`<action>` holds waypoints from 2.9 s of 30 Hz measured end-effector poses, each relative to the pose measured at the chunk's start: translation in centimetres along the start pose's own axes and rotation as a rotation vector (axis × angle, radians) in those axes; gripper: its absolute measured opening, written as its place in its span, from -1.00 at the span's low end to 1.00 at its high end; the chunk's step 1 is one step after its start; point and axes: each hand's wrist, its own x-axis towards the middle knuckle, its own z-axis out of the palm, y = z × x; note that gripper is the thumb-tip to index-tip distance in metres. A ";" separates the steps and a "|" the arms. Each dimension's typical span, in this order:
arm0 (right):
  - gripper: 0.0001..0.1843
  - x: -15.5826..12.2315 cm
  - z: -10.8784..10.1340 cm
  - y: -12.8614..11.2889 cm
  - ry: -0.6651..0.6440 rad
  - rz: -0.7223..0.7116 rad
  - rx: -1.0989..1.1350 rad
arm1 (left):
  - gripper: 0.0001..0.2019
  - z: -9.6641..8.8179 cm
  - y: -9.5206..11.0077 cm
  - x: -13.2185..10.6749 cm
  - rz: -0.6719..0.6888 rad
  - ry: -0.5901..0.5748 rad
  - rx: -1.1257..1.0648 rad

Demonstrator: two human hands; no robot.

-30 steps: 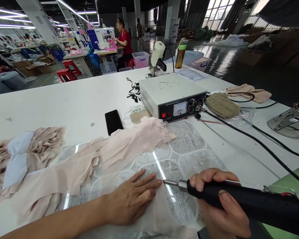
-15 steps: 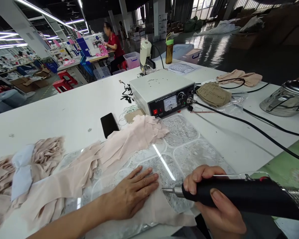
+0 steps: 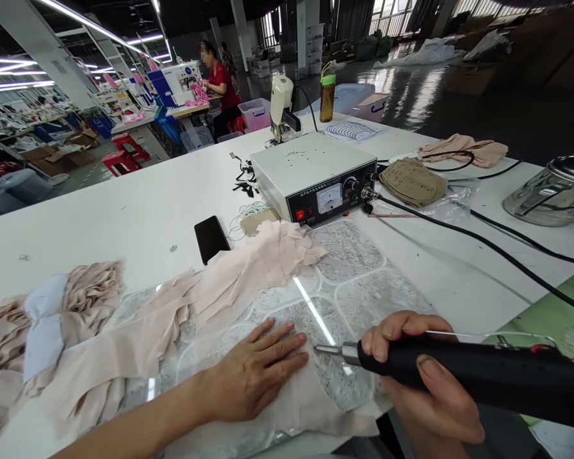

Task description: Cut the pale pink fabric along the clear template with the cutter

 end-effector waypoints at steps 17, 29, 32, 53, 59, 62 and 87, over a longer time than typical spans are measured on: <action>-0.88 0.4 0.3 1.2 -0.089 -0.006 0.002 | -0.49 -0.1 0.0 0.1 0.008 0.008 0.002; -0.91 0.0 0.2 0.3 -0.076 0.035 -0.011 | -0.50 -0.2 0.0 0.1 -0.001 -0.026 -0.001; -0.92 -0.3 0.3 -0.2 -0.080 0.050 -0.024 | -0.51 -0.3 0.1 0.2 -0.001 -0.024 -0.003; -0.87 -0.5 -0.1 -0.7 -0.045 0.043 -0.013 | -0.55 -1.0 -2.1 0.4 0.083 -0.047 0.044; -0.87 -1.3 -0.3 -0.4 -0.027 0.054 0.042 | -0.54 -1.7 -3.3 0.4 0.117 -0.086 0.049; -0.86 -1.5 -0.1 -0.1 -0.025 0.063 0.075 | -0.54 -1.9 -2.1 0.2 0.082 -0.051 0.061; -0.87 -2.6 -0.3 -0.7 -0.129 0.153 0.100 | -0.59 0.7 2.3 -0.7 -0.072 0.102 0.034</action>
